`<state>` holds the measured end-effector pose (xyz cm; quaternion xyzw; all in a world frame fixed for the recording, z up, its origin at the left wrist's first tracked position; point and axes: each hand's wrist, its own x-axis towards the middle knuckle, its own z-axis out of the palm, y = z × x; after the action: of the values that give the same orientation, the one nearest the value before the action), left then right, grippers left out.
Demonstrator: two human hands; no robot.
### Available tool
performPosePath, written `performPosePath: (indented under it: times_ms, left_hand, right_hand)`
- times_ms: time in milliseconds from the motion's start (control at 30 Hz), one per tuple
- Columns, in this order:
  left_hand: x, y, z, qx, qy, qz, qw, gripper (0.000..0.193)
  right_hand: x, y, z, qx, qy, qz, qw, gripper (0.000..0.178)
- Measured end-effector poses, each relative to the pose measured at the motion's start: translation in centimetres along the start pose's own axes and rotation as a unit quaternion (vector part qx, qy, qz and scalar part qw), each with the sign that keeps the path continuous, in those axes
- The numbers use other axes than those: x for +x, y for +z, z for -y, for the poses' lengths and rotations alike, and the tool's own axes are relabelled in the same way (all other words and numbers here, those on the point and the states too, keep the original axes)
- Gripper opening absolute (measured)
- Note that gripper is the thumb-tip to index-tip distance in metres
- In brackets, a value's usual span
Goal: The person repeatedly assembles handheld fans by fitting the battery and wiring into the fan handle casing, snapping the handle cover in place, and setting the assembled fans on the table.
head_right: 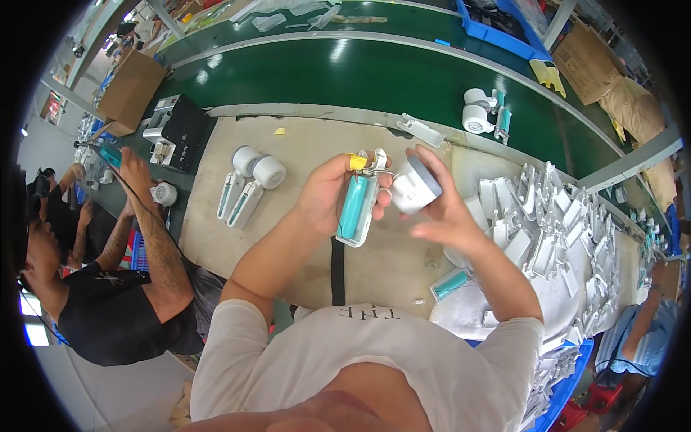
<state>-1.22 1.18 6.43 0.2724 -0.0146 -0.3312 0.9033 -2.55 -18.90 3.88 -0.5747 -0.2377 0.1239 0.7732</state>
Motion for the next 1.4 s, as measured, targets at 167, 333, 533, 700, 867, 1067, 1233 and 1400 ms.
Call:
performPosePath:
  times_ms: [167, 333, 533, 700, 867, 1067, 1233, 1400]
  left_hand:
    - [-0.4, 1.7, 0.1, 0.161, 0.027, 0.004, 0.987, 0.025]
    - [-0.8, 0.1, -0.1, 0.558, 0.066, -0.002, 0.827, 0.019]
    - [-0.5, -0.7, 0.0, 0.666, 0.129, -0.002, 0.735, 0.022]
    - [0.1, 0.1, 0.2, 0.729, 0.081, -0.007, 0.679, 0.025]
    - [-0.1, -1.4, 2.8, 0.786, -0.003, -0.008, 0.618, 0.028]
    - [-0.4, -1.6, 4.3, 0.713, -0.054, 0.080, 0.695, 0.026]
    - [-0.6, -2.5, 5.4, 0.534, -0.092, 0.032, 0.840, 0.017]
    - [1.0, -4.1, 4.3, 0.399, 0.000, 0.028, 0.916, 0.024]
  right_hand:
    - [-0.1, -1.1, 1.1, -0.506, -0.253, -0.098, 0.819, 0.071]
    - [-0.4, -2.6, 4.2, -0.647, -0.323, 0.004, 0.690, 0.059]
    - [-0.5, -1.6, 4.7, -0.692, -0.329, 0.006, 0.642, 0.063]
    - [-1.9, -1.5, 5.9, -0.579, -0.110, 0.016, 0.808, 0.064]
    - [-1.2, -2.8, 4.2, -0.409, 0.001, 0.131, 0.903, 0.055]
    - [-4.2, -3.0, 0.9, -0.414, -0.051, 0.123, 0.901, 0.054]
    - [-9.1, -5.0, 4.3, -0.391, 0.086, -0.066, 0.914, 0.042]
    - [-16.7, -12.2, 5.7, -0.681, 0.241, -0.496, 0.482, 0.040]
